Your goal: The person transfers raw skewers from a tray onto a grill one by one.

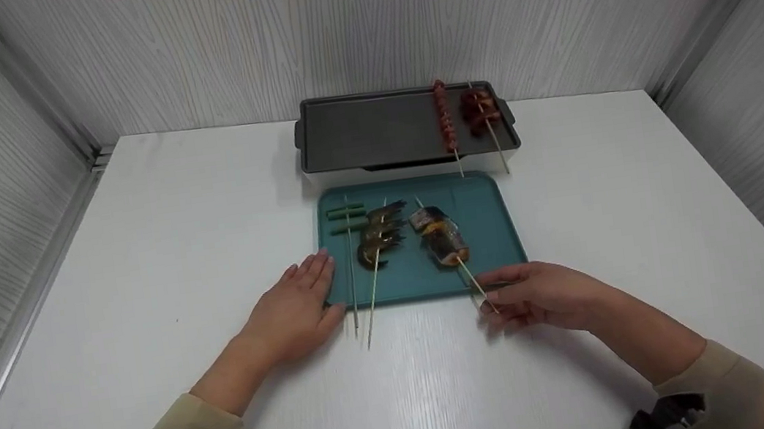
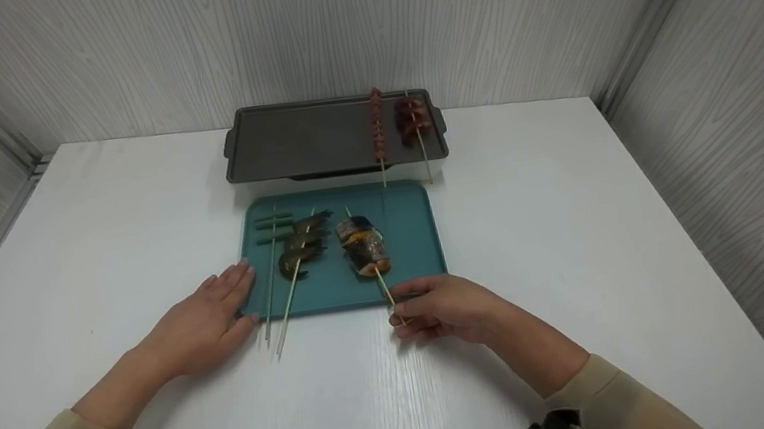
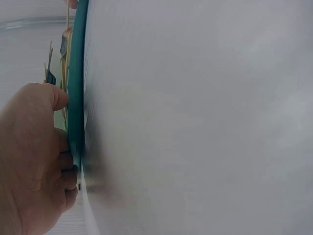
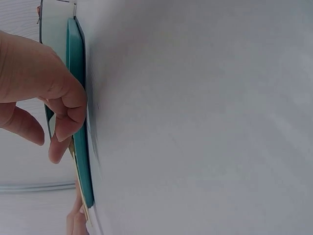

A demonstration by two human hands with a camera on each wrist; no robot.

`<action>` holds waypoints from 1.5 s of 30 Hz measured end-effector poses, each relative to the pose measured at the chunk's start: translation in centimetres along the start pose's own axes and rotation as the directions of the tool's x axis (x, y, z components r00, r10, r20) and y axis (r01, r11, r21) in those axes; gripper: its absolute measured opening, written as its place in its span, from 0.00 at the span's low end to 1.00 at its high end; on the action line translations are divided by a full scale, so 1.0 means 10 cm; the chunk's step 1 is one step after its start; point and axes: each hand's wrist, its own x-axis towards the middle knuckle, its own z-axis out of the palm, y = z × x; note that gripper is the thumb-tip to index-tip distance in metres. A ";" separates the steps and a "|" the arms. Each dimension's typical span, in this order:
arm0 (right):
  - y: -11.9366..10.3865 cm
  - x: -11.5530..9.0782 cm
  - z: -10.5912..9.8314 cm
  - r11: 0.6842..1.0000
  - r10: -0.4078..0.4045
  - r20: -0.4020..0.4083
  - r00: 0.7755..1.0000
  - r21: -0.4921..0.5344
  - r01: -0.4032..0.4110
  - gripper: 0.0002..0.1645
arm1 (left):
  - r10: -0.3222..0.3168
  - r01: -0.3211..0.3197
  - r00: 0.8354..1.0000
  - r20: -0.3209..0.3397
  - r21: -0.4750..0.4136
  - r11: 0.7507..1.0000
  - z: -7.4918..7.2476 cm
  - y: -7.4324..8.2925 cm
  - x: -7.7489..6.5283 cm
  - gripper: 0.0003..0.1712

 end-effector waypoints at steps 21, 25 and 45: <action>0.03 0.04 0.06 1.000 -0.020 0.029 0.999 0.013 0.019 0.34 | 0.012 -0.012 1.000 -0.015 0.001 1.000 0.02 -0.01 -0.01 0.43; 0.03 0.03 0.06 0.999 -0.035 0.044 0.998 0.019 0.034 0.35 | 0.013 -0.013 1.000 -0.016 0.004 1.000 0.02 0.00 -0.01 0.43; 0.00 -0.04 0.10 0.998 -0.064 -0.014 0.998 0.022 0.064 0.35 | -0.001 0.001 1.000 -0.013 0.012 1.000 0.02 0.01 0.00 0.44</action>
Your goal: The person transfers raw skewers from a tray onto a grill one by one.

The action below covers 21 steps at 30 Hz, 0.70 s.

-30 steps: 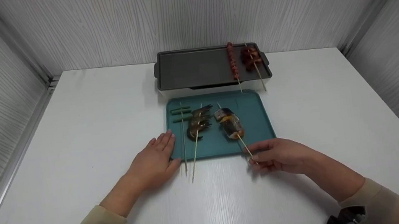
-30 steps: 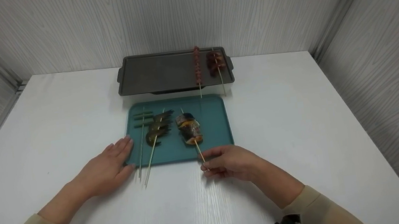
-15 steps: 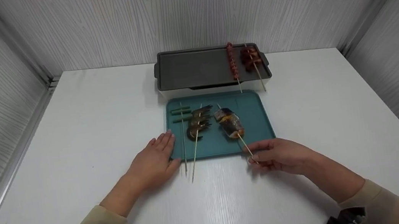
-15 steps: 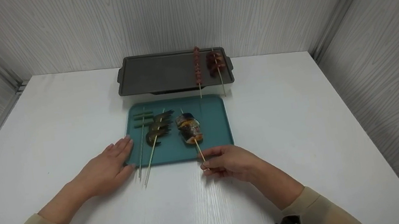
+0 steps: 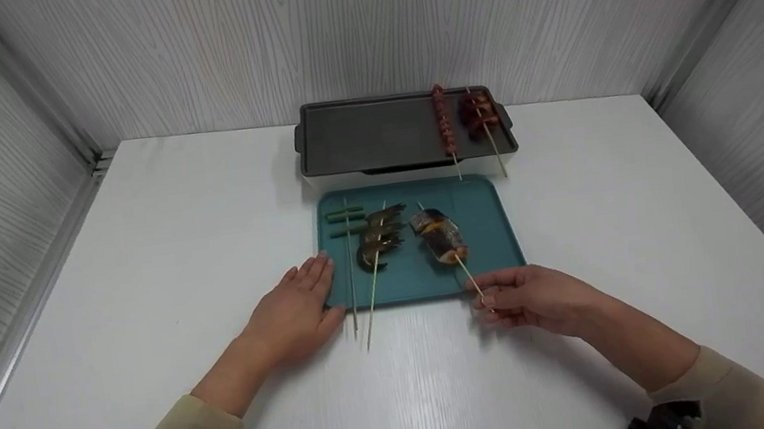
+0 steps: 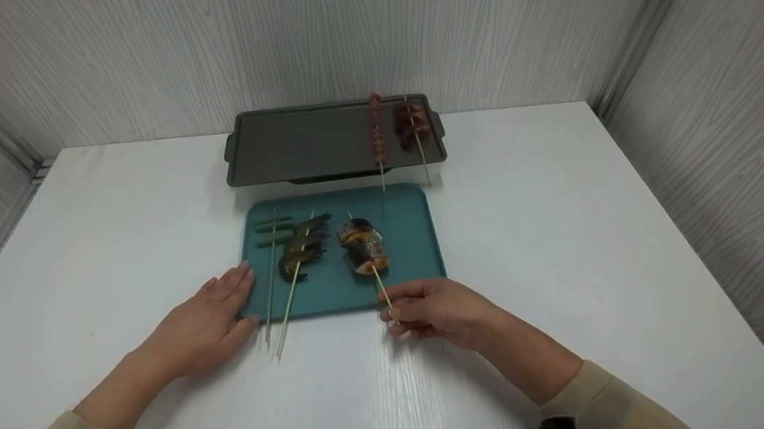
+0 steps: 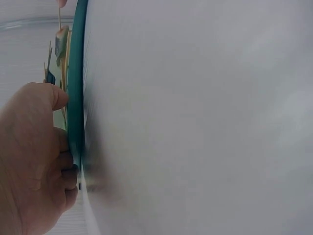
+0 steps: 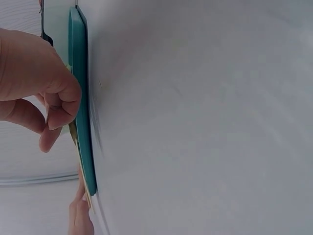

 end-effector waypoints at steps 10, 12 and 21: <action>0.01 -0.03 0.00 1.000 -0.021 -0.009 1.000 -0.009 0.021 0.35 | -0.003 0.003 1.000 -0.004 0.007 1.000 0.00 0.01 0.00 0.43; 0.00 -0.04 0.00 1.000 -0.025 -0.008 1.000 -0.015 0.025 0.35 | -0.002 0.002 1.000 -0.005 0.003 1.000 -0.01 0.01 0.00 0.43; -0.05 -0.10 0.02 0.999 -0.030 -0.003 1.000 -0.035 0.030 0.36 | 0.004 -0.004 1.000 -0.015 -0.013 1.000 0.01 -0.01 -0.01 0.43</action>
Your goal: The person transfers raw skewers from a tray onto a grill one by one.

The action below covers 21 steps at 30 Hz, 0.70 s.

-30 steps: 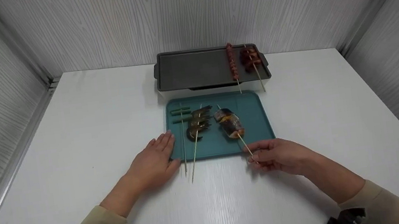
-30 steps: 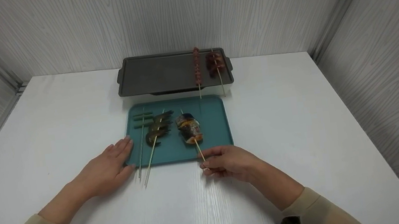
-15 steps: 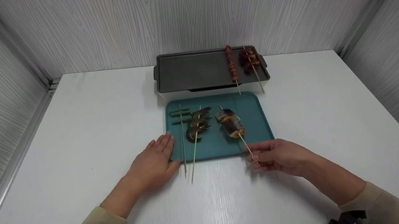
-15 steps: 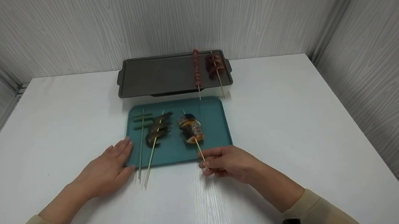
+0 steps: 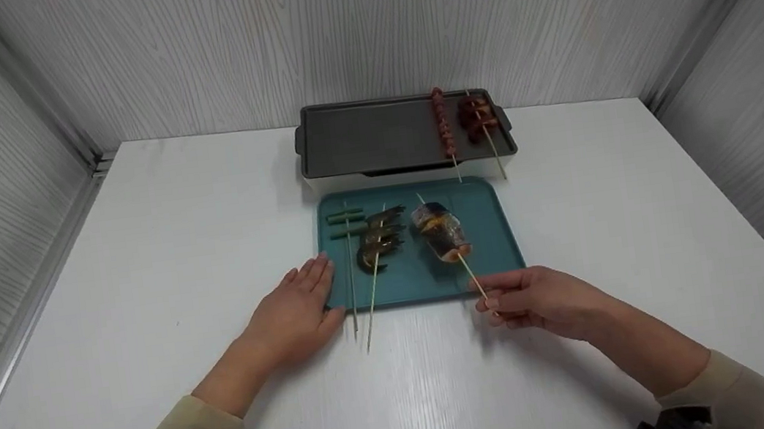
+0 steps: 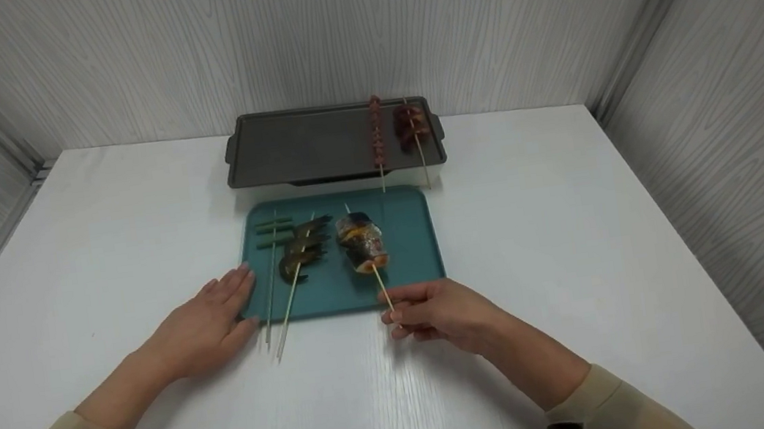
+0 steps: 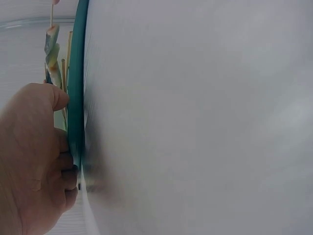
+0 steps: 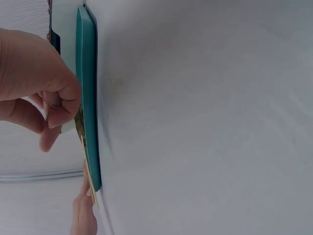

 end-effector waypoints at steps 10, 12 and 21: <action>-0.11 -0.06 0.00 1.000 -0.017 0.015 1.000 -0.024 0.018 0.36 | 0.002 -0.002 1.000 0.004 -0.001 1.000 0.00 0.00 0.00 0.43; -0.13 -0.07 0.00 0.999 -0.025 0.024 0.999 -0.032 0.026 0.36 | 0.002 -0.002 1.000 0.007 -0.001 1.000 0.00 -0.01 0.00 0.43; -0.26 -0.08 0.01 0.998 -0.038 0.023 0.999 -0.053 0.039 0.36 | 0.004 -0.004 1.000 0.013 0.002 1.000 -0.01 0.00 -0.01 0.44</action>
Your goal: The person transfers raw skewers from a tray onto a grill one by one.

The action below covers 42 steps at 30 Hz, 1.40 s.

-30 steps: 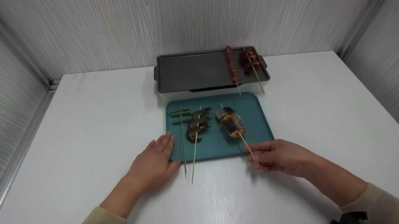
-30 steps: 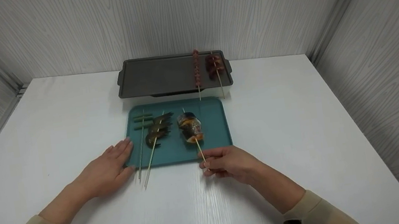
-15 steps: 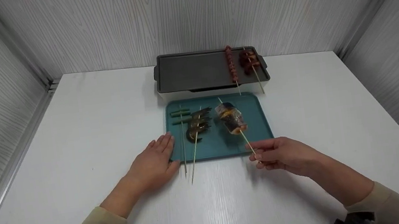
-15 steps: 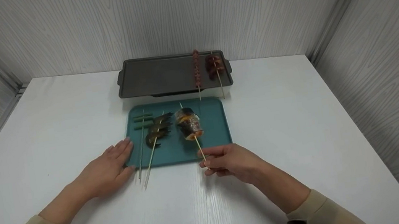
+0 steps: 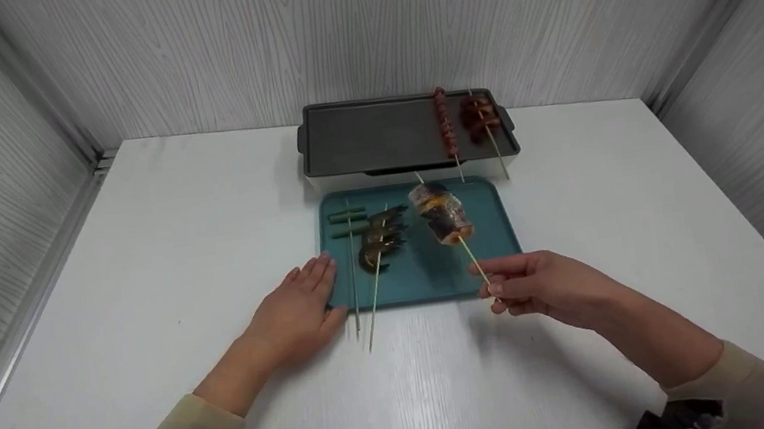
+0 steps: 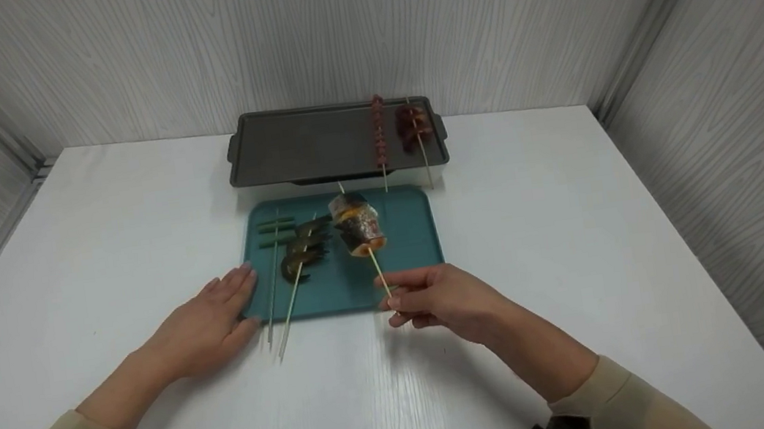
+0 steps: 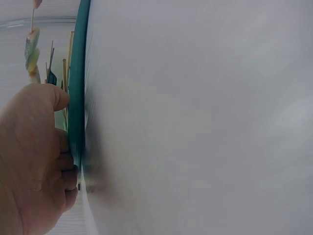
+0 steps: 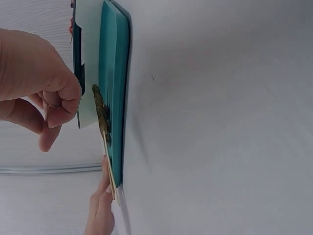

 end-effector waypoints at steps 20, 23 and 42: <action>-0.43 0.15 -0.04 0.996 -0.093 -0.088 0.992 0.009 0.094 0.32 | 0.013 -0.013 1.000 -0.004 0.000 1.000 0.00 0.01 0.02 0.43; -0.50 0.21 -0.04 0.995 -0.099 -0.109 0.989 0.010 0.100 0.31 | 0.015 -0.015 1.000 -0.008 0.000 1.000 0.00 0.00 0.01 0.43; -0.82 0.68 -0.09 0.988 -0.101 -0.219 0.971 0.091 0.123 0.28 | -0.001 0.001 1.000 -0.007 0.005 1.000 0.00 0.01 0.01 0.43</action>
